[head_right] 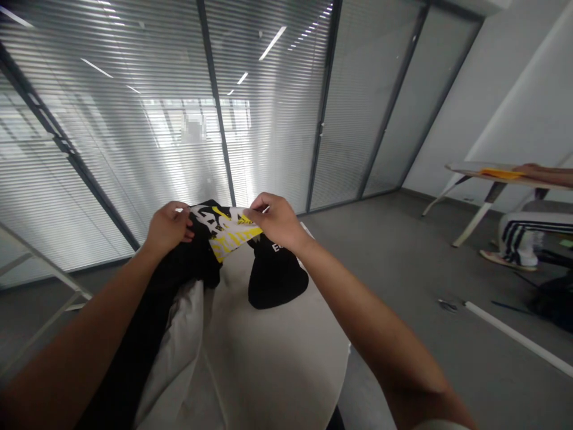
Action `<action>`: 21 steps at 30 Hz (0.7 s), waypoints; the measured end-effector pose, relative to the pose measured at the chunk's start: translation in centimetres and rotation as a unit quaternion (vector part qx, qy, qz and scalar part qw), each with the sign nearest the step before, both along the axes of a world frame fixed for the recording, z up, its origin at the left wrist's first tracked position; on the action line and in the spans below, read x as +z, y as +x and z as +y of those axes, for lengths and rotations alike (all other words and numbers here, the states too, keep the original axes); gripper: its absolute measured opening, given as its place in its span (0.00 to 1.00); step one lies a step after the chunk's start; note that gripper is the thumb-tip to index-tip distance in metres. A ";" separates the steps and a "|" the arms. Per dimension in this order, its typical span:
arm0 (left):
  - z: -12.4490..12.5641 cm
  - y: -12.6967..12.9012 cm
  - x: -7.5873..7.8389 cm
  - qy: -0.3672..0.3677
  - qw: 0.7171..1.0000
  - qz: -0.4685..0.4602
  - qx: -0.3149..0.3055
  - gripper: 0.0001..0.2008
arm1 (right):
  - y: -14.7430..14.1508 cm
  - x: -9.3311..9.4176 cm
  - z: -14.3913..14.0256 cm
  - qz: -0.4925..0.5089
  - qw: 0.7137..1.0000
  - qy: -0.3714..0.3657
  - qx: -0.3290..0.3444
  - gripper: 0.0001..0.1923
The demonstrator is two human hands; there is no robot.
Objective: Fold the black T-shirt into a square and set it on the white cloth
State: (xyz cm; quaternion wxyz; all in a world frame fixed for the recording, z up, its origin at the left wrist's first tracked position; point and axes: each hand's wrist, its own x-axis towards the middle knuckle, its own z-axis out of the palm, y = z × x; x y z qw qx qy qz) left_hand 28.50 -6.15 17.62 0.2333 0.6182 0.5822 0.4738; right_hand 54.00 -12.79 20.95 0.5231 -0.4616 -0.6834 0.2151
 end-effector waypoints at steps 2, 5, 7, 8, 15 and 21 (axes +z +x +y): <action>-0.2 0.2 0.7 -0.001 0.998 -0.065 0.004 0.10 | -0.5 0.2 -1.1 -0.016 0.999 -0.037 0.034 0.13; -1.5 0.4 0.1 -0.026 0.990 -0.136 -0.005 0.08 | -1.4 -0.4 -3.3 -0.045 0.987 -0.104 0.113 0.12; -2.6 0.2 -1.2 -0.051 0.984 -0.170 0.003 0.07 | -2.0 -1.6 -4.7 -0.091 0.967 -0.156 0.179 0.10; -2.9 0.0 -1.9 -0.065 0.981 -0.185 0.007 0.06 | -2.4 -2.5 -5.3 -0.116 0.954 -0.185 0.207 0.10; 1.6 -2.3 -1.6 -0.131 0.965 -0.223 0.028 0.09 | -7.7 -8.9 -1.7 -0.116 0.966 -0.203 0.109 0.05; 6.8 -5.4 3.6 0.025 0.974 -0.218 -0.061 0.17 | -11.9 -6.0 0.3 0.123 0.984 -0.088 0.095 0.10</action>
